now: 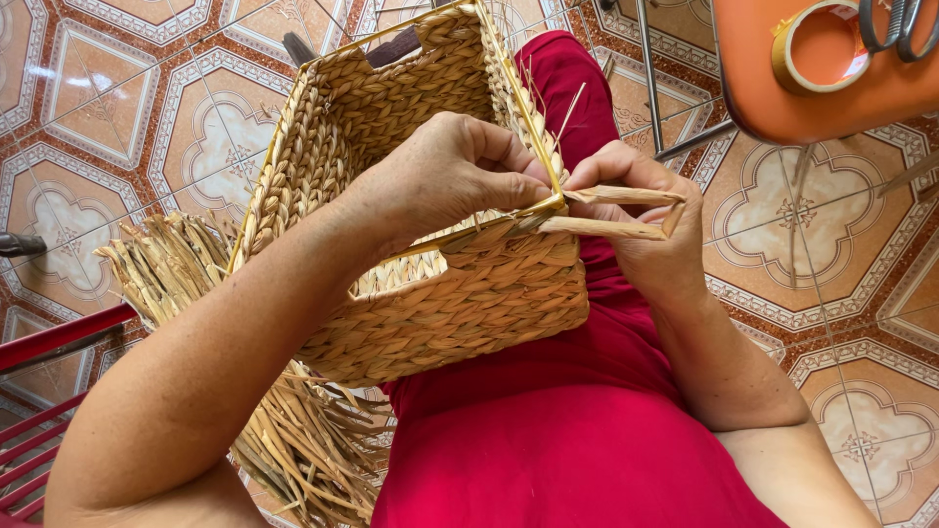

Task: The person weaves a rectangular basket using dried palm strips, interlacing them through the vertical frame and securing the rim. They trim excess material with scissors and adjust the weave to maintain even tension.

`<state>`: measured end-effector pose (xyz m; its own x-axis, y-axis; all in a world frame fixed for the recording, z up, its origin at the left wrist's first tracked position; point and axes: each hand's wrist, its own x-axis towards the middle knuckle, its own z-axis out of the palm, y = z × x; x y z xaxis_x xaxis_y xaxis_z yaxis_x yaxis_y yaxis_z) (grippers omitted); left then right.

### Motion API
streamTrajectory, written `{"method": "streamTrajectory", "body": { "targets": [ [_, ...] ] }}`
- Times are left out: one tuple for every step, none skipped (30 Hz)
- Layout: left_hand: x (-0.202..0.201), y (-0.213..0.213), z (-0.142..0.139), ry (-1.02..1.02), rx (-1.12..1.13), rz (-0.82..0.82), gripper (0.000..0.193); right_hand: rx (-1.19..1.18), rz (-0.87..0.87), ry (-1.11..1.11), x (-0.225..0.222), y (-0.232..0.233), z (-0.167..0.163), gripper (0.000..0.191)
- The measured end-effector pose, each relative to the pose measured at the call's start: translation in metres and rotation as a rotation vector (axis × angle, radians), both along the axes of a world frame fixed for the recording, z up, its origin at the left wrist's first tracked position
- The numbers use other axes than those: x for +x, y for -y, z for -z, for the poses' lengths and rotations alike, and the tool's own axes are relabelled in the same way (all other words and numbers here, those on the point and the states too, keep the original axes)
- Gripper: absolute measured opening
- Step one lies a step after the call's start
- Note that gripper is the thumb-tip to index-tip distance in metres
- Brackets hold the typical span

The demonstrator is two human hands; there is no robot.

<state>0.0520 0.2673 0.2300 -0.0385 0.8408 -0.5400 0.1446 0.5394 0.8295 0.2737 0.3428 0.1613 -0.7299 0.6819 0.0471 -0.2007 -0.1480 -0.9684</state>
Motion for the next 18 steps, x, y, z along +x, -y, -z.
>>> {"method": "streamTrajectory", "body": {
  "targets": [
    [0.000,0.001,-0.001,0.001,-0.003,-0.016,0.019,0.069,-0.003,0.023,0.001,0.000,-0.002,0.012],
    [0.000,0.000,-0.002,0.004,-0.007,-0.032,0.019,0.138,-0.006,0.047,0.001,0.000,-0.004,0.010],
    [0.001,0.000,-0.002,-0.008,-0.003,-0.019,0.019,0.174,-0.009,0.075,0.001,-0.001,-0.006,0.010],
    [0.001,-0.001,-0.003,-0.020,0.004,-0.005,0.019,0.213,-0.012,0.103,0.002,-0.002,-0.008,0.009],
    [0.001,-0.002,-0.004,-0.033,0.011,0.008,0.020,0.252,-0.016,0.131,0.002,-0.002,-0.009,0.009],
    [0.001,-0.003,-0.005,-0.024,0.024,0.030,0.019,0.255,-0.024,0.127,0.001,-0.002,-0.011,0.009],
    [0.000,-0.004,-0.006,-0.015,0.036,0.052,0.018,0.258,-0.032,0.122,0.001,-0.001,-0.011,0.010],
    [0.000,-0.005,-0.008,-0.007,0.049,0.073,0.018,0.261,-0.041,0.117,0.001,-0.001,-0.011,0.011],
    [0.001,-0.004,-0.009,-0.020,0.064,0.062,0.017,0.171,-0.042,0.084,0.000,0.000,-0.011,0.012],
    [0.001,-0.002,-0.010,-0.034,0.080,0.051,0.016,0.081,-0.042,0.049,0.000,0.001,-0.010,0.013],
    [0.001,-0.001,-0.011,-0.048,0.094,0.043,0.015,-0.011,-0.039,0.014,0.000,0.002,-0.008,0.014],
    [0.001,0.001,-0.012,-0.077,0.113,0.047,0.013,0.001,-0.026,0.019,0.000,0.003,-0.007,0.014],
    [0.001,0.002,-0.012,-0.104,0.132,0.051,0.012,0.014,-0.014,0.026,0.000,0.003,-0.005,0.013],
    [0.001,0.004,-0.012,-0.132,0.153,0.053,0.011,0.027,-0.003,0.032,0.000,0.004,-0.003,0.013],
    [-0.001,0.003,-0.012,-0.248,0.134,0.080,0.011,0.023,-0.007,-0.018,0.001,0.004,-0.001,0.012],
    [-0.004,0.001,-0.011,-0.363,0.114,0.106,0.012,0.017,-0.012,-0.066,0.001,0.003,0.001,0.012],
    [-0.007,0.002,-0.011,-0.478,0.092,0.130,0.013,0.011,-0.019,-0.116,0.001,0.003,0.003,0.012],
    [-0.011,0.003,-0.010,-0.506,0.094,0.143,0.012,0.040,-0.022,-0.114,0.002,0.003,0.005,0.012]
  ]
}}
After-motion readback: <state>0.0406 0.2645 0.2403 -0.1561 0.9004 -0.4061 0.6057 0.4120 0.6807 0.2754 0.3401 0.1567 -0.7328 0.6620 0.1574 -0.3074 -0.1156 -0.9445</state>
